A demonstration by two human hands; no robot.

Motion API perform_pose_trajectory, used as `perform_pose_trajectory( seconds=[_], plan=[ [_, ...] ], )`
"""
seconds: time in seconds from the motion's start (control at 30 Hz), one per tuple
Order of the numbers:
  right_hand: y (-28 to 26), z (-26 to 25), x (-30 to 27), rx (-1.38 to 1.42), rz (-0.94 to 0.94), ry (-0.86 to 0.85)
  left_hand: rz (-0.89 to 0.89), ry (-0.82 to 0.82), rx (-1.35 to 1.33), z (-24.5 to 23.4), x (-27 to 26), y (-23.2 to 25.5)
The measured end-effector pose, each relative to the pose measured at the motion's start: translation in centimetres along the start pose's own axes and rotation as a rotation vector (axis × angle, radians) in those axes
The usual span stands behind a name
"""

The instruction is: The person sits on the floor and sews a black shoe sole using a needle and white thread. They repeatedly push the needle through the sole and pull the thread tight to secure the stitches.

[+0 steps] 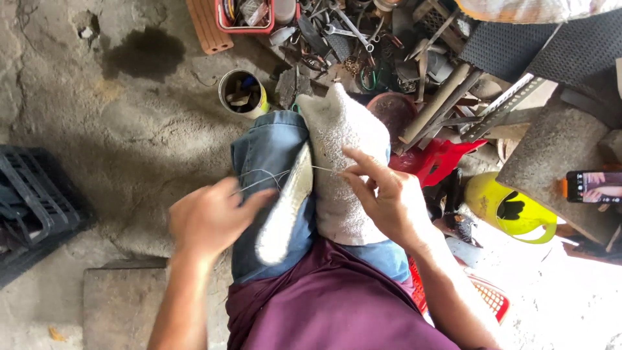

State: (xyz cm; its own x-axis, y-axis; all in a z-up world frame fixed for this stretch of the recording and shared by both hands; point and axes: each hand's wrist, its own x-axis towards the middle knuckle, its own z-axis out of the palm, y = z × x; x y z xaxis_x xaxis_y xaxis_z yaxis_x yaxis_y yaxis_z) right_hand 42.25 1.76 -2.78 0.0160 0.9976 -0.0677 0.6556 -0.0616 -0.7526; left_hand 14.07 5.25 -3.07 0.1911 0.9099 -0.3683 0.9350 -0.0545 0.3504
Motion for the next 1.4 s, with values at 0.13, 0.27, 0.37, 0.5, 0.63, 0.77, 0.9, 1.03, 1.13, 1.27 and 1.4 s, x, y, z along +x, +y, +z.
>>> perform_pose_trajectory(
  seconds=[0.13, 0.27, 0.37, 0.5, 0.63, 0.77, 0.9, 1.03, 1.13, 1.27, 1.4],
  plan=[
    [0.9, 1.0, -0.8, -0.071, -0.031, -0.137, -0.028, 0.083, -0.107, 0.7, -1.9, -2.6],
    [-1.8, -1.1, -1.0, 0.236, 0.053, -0.276, 0.042, 0.254, -0.291, 3.8, -1.7, 0.5],
    [-0.9, -3.3, -1.9, 0.520, -0.203, -0.163, 0.214, 0.333, -0.338, 3.9, -1.1, 3.2],
    [-0.2, -3.4, -4.7, 1.043, -0.211, -0.058, 0.331, 0.345, -0.410, 3.8, -0.3, 5.5],
    [-2.8, -2.8, -5.2, 0.404, -0.130, -0.103, 0.321, 0.289, -0.298, 4.1, -0.3, 7.0],
    [-3.6, -0.8, -5.0, 0.097, -0.059, -0.022, 0.405, 0.299, -0.425, 2.8, -0.4, 6.5],
    [-3.3, -0.4, -5.2, 0.149, -0.160, -0.058, 0.394, 0.284, -0.416, 4.3, 0.9, 6.1],
    [-3.4, 0.4, -5.8, 0.157, -0.087, -0.064, 0.340, 0.246, -0.298, 5.8, 1.8, 7.1],
    [-3.0, 0.7, -6.0, 0.148, -0.085, -0.029, 0.285, 0.075, -0.396, 3.8, 1.0, 7.4],
    [-2.6, 1.1, -6.1, 0.115, -0.086, -0.013, 0.270, -0.078, -0.644, 2.4, -1.5, 6.5],
    [-2.5, 1.6, -6.4, 0.054, -0.166, -0.028, 0.400, 0.219, -0.646, 3.1, -3.4, 8.1]
  ],
)
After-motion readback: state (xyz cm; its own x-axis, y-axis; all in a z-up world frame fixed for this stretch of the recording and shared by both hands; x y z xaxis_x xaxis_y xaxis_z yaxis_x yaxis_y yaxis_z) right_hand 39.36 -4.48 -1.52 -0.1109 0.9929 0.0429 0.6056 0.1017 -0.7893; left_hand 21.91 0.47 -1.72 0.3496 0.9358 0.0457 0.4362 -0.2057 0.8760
